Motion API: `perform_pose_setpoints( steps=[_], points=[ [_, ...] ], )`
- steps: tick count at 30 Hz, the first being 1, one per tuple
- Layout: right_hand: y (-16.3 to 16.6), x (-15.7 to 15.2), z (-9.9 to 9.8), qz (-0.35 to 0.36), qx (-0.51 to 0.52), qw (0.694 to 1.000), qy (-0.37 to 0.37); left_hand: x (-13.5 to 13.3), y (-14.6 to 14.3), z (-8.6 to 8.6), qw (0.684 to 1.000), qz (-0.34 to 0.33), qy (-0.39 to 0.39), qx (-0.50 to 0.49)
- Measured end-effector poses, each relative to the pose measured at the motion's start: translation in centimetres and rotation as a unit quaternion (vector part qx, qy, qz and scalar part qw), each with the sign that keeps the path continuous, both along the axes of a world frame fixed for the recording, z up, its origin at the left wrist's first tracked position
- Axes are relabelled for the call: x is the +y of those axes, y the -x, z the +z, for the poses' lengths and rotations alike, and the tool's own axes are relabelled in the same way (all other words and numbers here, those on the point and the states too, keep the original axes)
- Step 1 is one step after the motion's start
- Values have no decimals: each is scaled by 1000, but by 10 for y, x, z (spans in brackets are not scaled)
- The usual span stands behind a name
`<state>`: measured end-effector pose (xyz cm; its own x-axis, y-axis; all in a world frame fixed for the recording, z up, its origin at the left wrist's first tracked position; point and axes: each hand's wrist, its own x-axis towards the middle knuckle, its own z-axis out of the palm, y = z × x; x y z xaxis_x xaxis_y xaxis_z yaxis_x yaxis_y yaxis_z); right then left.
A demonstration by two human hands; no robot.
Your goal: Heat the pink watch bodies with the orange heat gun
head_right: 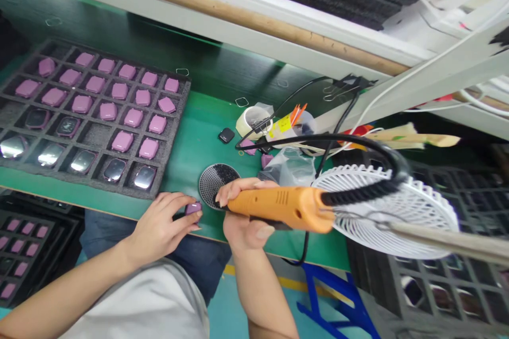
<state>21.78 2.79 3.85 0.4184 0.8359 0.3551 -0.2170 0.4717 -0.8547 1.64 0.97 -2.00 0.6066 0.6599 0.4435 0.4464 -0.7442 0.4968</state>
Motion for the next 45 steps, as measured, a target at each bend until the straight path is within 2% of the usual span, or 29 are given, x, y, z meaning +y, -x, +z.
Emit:
perform_pose_setpoints(
  steps=[5, 9, 22, 36, 45],
  points=[
    [13, -11, 11, 29, 6, 1000, -7, 1, -1, -1, 1000, 1, -1, -4],
    [18, -13, 9, 58, 6, 998, 11, 1, -1, -1, 1000, 2, 0, -5],
    [16, -13, 8, 67, -9, 997, 30, 1, -1, -2, 1000, 7, -1, -6],
    [27, -12, 2, 69, -17, 997, 20, 0, -3, 0, 1000, 17, 4, -8],
    [26, -9, -9, 87, -12, 996, 12, 1, -3, -1, 998, 29, 62, -10]
  ],
)
